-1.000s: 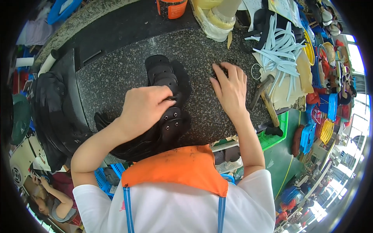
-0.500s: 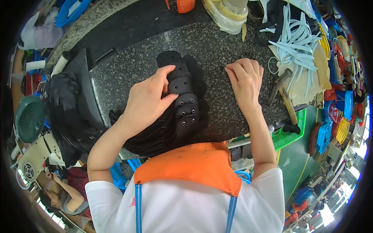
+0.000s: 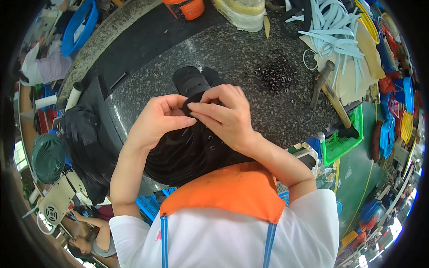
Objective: The person pours metal eyelets onto a workbench, takes stacked shoe components, and inserts the eyelets into the holes of each shoe component by hand.
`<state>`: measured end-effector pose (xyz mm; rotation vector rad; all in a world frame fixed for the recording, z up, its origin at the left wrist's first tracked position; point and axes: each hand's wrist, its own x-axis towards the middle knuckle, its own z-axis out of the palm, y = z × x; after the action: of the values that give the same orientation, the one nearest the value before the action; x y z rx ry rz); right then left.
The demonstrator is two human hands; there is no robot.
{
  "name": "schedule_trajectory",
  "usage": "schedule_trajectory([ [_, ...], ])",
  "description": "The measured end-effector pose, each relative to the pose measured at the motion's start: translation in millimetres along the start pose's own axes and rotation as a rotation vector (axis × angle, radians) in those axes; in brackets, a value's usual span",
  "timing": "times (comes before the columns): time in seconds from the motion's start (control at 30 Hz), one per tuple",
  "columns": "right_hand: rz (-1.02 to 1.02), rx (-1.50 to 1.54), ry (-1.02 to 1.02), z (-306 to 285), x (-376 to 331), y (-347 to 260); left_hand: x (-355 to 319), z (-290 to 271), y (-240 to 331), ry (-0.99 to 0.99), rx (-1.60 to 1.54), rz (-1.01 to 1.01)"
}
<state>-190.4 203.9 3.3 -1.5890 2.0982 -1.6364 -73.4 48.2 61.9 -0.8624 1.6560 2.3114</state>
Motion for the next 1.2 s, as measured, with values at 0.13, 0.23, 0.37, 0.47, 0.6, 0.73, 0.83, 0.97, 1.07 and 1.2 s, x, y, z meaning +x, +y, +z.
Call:
schedule_trajectory([
  [0.13,0.256,0.292,-0.279,-20.7,-0.2,-1.9,3.8,0.5,-14.2,0.12,0.127,0.027],
  [0.23,0.222,-0.337,-0.165,-46.3,14.1,22.4,4.9,0.7,-12.8,0.175,0.237,0.07],
  [0.37,-0.095,-0.812,-0.152,-58.0,12.8,48.2,7.0,4.4,-13.9,0.158,0.34,0.137],
  [0.47,-0.024,-0.449,-0.089,-48.8,9.8,37.3,10.9,0.6,-9.1,0.071,0.2,0.077],
  [0.6,0.022,-0.104,-0.099,-25.2,12.9,5.6,10.3,-2.1,3.4,-0.122,0.091,-0.042],
  [0.73,-0.091,-0.164,-0.071,-20.4,9.4,7.2,11.6,-5.3,-0.7,-0.112,0.072,-0.024],
  [0.83,-0.079,-0.11,-0.142,-27.4,7.1,9.4,14.5,-3.5,-7.2,-0.008,0.063,-0.021],
  [0.97,0.162,-0.525,-0.108,-58.4,13.8,33.1,14.5,5.2,-0.2,0.149,0.547,0.075],
  [1.07,0.053,-0.782,-0.149,-70.6,13.5,50.7,19.4,11.3,2.2,0.204,0.902,0.186],
  [1.2,-0.062,-0.687,-0.168,-72.8,5.7,68.7,22.0,13.6,-0.2,0.19,1.027,0.353],
])
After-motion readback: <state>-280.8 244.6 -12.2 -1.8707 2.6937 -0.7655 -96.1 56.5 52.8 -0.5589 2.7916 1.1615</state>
